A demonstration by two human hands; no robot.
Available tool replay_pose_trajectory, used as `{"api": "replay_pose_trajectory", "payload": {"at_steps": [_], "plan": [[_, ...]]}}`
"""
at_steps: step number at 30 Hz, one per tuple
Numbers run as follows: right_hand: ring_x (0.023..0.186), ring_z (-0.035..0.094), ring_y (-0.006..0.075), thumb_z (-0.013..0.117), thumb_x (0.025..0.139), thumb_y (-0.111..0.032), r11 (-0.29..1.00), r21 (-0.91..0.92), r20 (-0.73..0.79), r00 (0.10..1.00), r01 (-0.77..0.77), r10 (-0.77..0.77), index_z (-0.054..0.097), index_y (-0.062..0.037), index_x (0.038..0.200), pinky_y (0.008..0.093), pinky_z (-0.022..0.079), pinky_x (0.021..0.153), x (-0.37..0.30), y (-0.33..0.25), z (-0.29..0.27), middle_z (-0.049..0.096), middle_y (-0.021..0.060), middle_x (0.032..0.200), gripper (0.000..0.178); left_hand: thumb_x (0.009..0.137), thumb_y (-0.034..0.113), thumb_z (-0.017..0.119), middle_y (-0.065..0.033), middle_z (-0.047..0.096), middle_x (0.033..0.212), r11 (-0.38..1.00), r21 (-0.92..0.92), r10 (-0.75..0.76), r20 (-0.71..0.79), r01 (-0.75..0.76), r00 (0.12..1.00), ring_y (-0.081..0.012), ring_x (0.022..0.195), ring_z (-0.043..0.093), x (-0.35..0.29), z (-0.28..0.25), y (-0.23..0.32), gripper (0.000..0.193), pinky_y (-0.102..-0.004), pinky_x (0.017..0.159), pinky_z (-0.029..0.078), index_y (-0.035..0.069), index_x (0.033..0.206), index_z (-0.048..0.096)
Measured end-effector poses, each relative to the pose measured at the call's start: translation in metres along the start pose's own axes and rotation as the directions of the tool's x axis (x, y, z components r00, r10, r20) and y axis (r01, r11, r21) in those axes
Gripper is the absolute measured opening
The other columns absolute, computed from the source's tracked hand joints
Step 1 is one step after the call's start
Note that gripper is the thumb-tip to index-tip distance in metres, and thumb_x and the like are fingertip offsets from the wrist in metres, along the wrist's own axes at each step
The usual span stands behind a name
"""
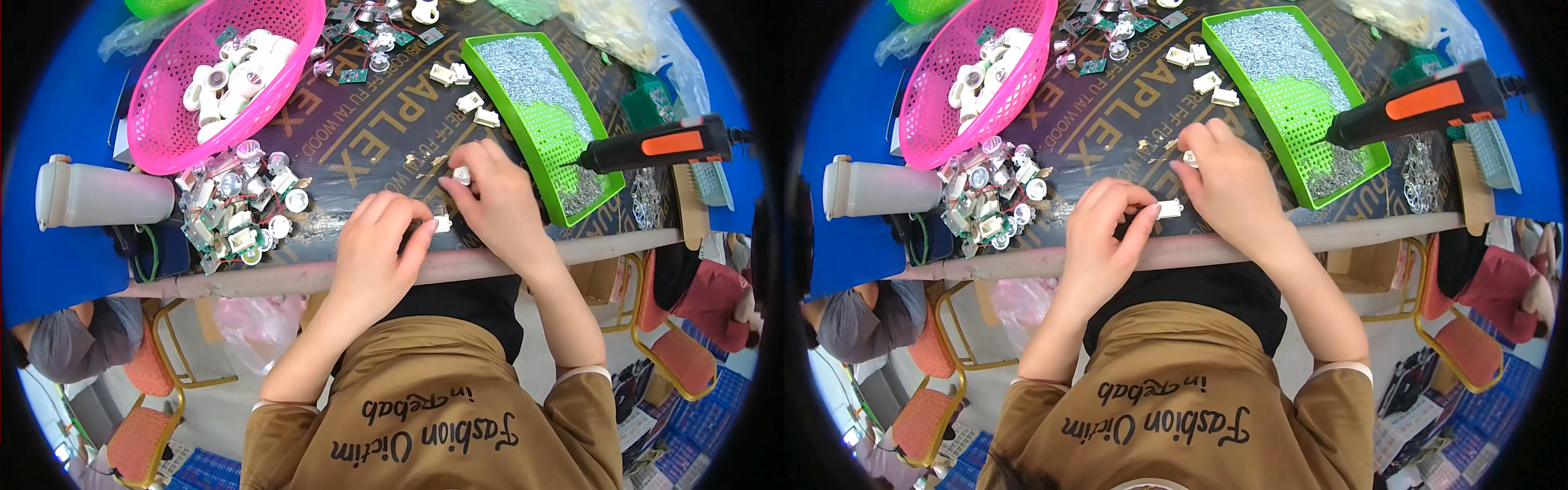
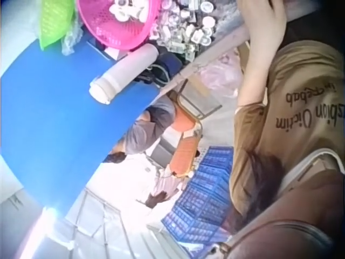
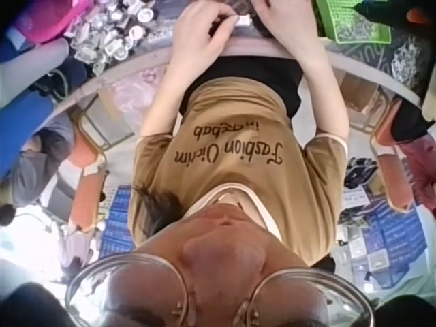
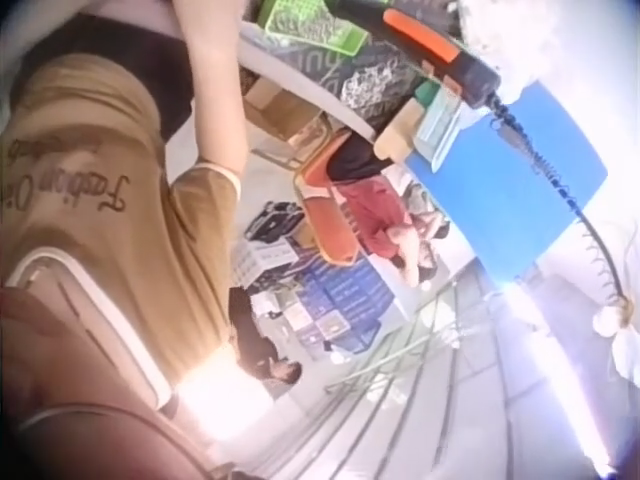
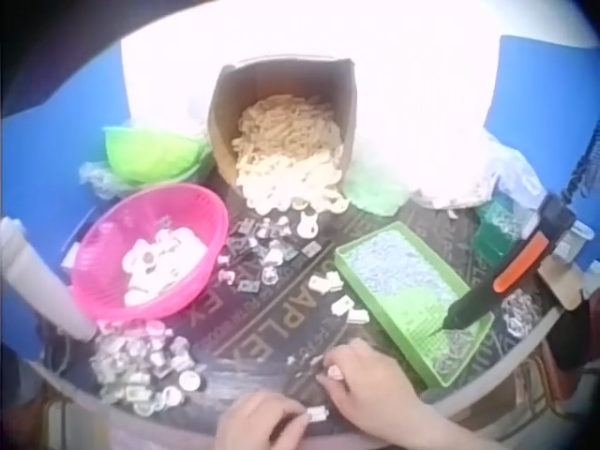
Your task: Assembling small electronic modules into plastic housings using an electric screwdriver.
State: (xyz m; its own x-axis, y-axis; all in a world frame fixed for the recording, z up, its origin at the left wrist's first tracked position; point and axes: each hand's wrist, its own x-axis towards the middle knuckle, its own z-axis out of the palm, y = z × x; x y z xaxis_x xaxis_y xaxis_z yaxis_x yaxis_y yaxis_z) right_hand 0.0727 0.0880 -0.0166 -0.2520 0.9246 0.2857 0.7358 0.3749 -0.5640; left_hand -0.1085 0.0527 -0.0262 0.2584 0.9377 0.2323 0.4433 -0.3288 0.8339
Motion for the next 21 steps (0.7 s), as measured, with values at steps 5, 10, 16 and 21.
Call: {"api": "replay_pose_trajectory", "payload": {"at_steps": [5,10,16,21], "plan": [[0.076,0.063,0.0329,0.071,0.08,-0.007,0.983,0.084,0.193,0.97,-0.166,0.148,0.057,-0.0042,0.101,0.0403,0.05,0.065,0.003,-0.01,-0.014,0.057,0.0115,0.09,0.026,0.079,0.012,0.073,-0.0127,0.06,0.092,1.0,-0.016,0.008,0.035,-0.007,0.999,-0.0329,0.087,0.058,0.003,-0.002,0.005,0.021,-0.041,0.074,0.047,0.003,0.095,0.061],[0.085,0.062,0.0309,0.07,0.079,-0.006,0.996,-0.003,0.014,0.996,0.085,-0.085,0.063,-0.0038,0.101,0.0398,0.051,0.072,-0.001,0.005,-0.005,0.057,0.011,0.093,0.023,0.074,0.008,0.075,-0.0139,0.057,0.098,0.999,0.036,0.003,0.107,-0.007,0.994,-0.0334,0.092,0.056,0.003,-0.003,0.006,0.027,-0.0429,0.078,0.047,0.002,0.096,0.061],[0.082,0.061,0.0299,0.073,0.077,-0.008,0.994,-0.02,0.043,0.994,0.105,-0.104,0.066,-0.0035,0.095,0.0385,0.05,0.072,0.007,0.001,0.002,0.058,0.0104,0.088,0.02,0.071,0.01,0.078,-0.011,0.058,0.09,0.983,0.151,0.088,0.106,-0.103,0.99,-0.0314,0.088,0.057,0.005,0.007,0.004,0.028,-0.0405,0.076,0.047,0.004,0.094,0.063],[0.089,0.057,0.0294,0.07,0.078,-0.011,0.899,-0.425,-0.122,0.977,0.107,-0.174,0.066,-0.0028,0.085,0.0388,0.049,0.077,0.035,0.011,-0.03,0.057,0.0099,0.089,0.011,0.072,0.012,0.078,-0.0112,0.059,0.093,0.991,0.095,0.082,0.094,-0.091,0.992,-0.0319,0.088,0.058,0.005,0.0,0.006,0.028,-0.0405,0.076,0.047,0.003,0.095,0.063]]}}
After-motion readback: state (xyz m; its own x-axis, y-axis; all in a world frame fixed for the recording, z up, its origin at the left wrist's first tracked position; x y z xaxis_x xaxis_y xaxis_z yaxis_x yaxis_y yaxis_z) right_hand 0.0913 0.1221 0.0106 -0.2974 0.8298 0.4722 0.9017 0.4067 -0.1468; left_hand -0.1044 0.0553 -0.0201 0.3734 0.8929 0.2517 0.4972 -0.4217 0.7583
